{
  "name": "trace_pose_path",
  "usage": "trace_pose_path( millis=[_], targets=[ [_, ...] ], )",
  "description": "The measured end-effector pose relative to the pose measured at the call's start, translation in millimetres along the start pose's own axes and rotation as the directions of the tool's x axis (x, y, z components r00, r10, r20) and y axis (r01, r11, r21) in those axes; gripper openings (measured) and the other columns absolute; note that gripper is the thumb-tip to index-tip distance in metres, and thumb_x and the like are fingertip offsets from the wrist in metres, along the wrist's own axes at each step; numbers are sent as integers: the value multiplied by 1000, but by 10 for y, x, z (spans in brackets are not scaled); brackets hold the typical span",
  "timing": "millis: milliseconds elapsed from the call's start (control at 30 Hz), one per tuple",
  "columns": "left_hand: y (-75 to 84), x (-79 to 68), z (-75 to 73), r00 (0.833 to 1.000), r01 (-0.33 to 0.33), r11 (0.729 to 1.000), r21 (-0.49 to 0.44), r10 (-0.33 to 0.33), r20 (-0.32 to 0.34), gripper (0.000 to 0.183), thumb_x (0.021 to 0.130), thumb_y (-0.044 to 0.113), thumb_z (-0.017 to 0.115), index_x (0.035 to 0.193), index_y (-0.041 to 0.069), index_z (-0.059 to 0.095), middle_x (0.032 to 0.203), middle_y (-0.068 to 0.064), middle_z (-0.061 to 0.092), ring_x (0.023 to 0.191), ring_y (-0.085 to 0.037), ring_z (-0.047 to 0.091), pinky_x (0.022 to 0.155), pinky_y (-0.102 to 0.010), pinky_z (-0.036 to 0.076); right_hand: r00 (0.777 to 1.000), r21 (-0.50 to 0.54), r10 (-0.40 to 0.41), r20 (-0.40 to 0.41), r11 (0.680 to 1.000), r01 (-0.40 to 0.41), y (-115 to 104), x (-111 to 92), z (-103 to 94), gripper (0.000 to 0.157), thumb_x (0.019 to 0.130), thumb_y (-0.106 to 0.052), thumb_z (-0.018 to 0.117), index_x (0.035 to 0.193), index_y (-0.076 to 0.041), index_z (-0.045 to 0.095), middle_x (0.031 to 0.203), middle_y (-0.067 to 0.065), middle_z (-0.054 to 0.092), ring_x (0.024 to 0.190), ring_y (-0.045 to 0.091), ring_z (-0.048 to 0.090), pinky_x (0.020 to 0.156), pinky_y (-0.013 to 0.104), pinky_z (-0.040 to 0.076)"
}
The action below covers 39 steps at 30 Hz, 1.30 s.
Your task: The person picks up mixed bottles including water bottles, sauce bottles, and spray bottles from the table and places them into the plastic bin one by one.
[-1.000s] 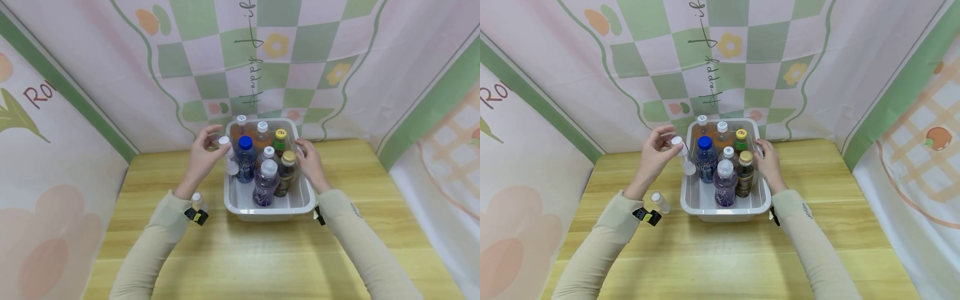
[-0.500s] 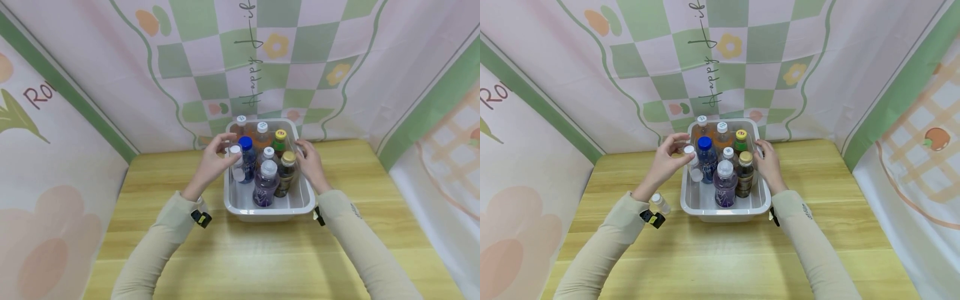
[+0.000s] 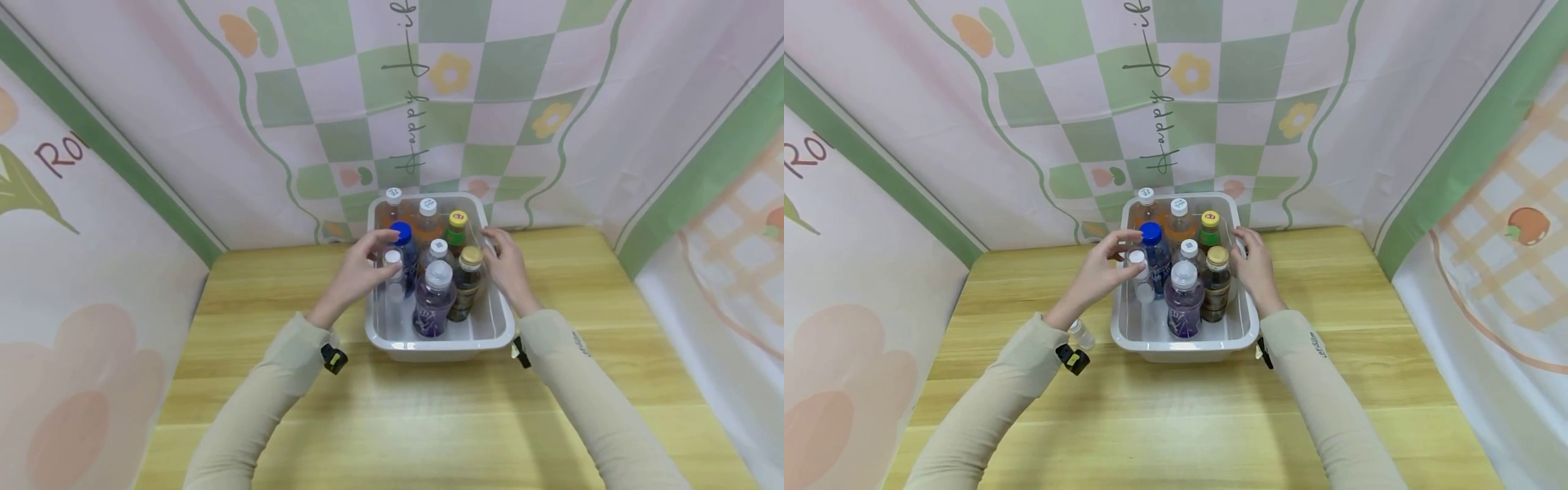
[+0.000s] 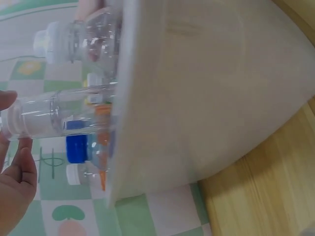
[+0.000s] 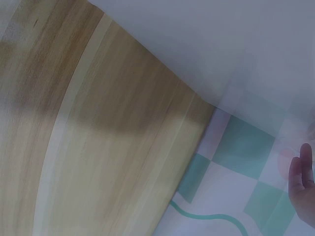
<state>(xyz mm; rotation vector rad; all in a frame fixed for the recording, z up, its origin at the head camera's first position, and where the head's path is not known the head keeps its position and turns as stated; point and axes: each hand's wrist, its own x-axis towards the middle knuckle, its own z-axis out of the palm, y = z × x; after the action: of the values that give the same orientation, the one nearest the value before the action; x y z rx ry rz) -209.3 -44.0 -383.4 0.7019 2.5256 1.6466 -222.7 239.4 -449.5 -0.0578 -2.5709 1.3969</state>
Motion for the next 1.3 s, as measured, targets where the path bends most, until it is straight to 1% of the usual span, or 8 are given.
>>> trace_pose_path(
  millis=[67, 167, 367, 633, 767, 1000, 1133, 1300],
  targets=[
    [-21, 1, 16, 1000, -7, 1000, 20, 7, 6, 53, 80, 5, 71, 129, 5, 53, 129, -15, 59, 107, -27, 59, 86, -33, 51, 1000, -2, 4, 1, 1000, -4, -5, -1, 0, 42, 94, -2, 45, 135, 3, 47, 147, 21, 40, 120, 44, 52, 102, 52, 47],
    [-43, 8, 37, 1000, -12, 999, 35, 11, 21, 53, 79, 4, 71, 129, 4, 53, 128, -16, 60, 107, -28, 60, 85, -29, 51, 1000, -1, 9, 1, 1000, -9, -9, -1, 1, 42, 94, -3, 45, 135, 2, 47, 148, 20, 40, 118, 43, 53, 101, 51, 48],
    [-69, 33, 82, 998, 5, 997, 73, -10, 62, 55, 79, 2, 72, 130, 4, 53, 128, -15, 59, 107, -28, 61, 84, -29, 53, 1000, 3, 12, 0, 1000, -12, -1, -4, 0, 42, 94, -3, 45, 136, 2, 47, 148, 20, 39, 117, 44, 53, 99, 51, 49],
    [-126, 89, 137, 992, 65, 992, 108, -76, 104, 53, 78, 0, 71, 129, 4, 54, 125, -14, 59, 100, -26, 61, 79, -27, 55, 1000, -2, 9, -3, 1000, -9, 0, -9, -4, 42, 93, -2, 45, 135, 3, 47, 148, 21, 39, 117, 44, 53, 100, 52, 48],
    [-153, 116, 161, 988, 92, 989, 115, -105, 110, 54, 77, -1, 71, 129, 2, 54, 126, -16, 58, 102, -28, 61, 82, -29, 56, 1000, 2, 18, 0, 1000, -18, 2, -4, -2, 42, 94, -4, 45, 135, 1, 47, 149, 19, 39, 117, 43, 54, 99, 51, 49],
    [-233, 157, 204, 976, 154, 979, 135, -172, 132, 59, 74, -7, 69, 129, 4, 54, 130, -17, 56, 105, -29, 60, 85, -32, 56, 1000, 7, 19, 5, 1000, -19, 16, 6, 7, 42, 94, -3, 45, 136, 1, 47, 149, 20, 38, 117, 44, 53, 99, 52, 49],
    [-247, 168, 225, 969, 178, 971, 162, -201, 141, 61, 72, -9, 70, 129, 4, 54, 132, -16, 56, 111, -31, 59, 93, -37, 54, 1000, -1, 14, 2, 1000, -14, 25, 15, 12, 42, 94, -2, 45, 135, 2, 47, 148, 20, 39, 113, 44, 55, 95, 52, 51],
    [-228, 188, 274, 964, 178, 965, 195, -210, 161, 62, 72, -10, 69, 130, 2, 53, 135, -16, 55, 120, -31, 55, 102, -41, 49, 1000, -7, 13, -1, 1000, -13, 29, 19, 12, 41, 94, -2, 44, 135, 3, 47, 147, 20, 40, 111, 45, 55, 94, 52, 51]
  ],
)
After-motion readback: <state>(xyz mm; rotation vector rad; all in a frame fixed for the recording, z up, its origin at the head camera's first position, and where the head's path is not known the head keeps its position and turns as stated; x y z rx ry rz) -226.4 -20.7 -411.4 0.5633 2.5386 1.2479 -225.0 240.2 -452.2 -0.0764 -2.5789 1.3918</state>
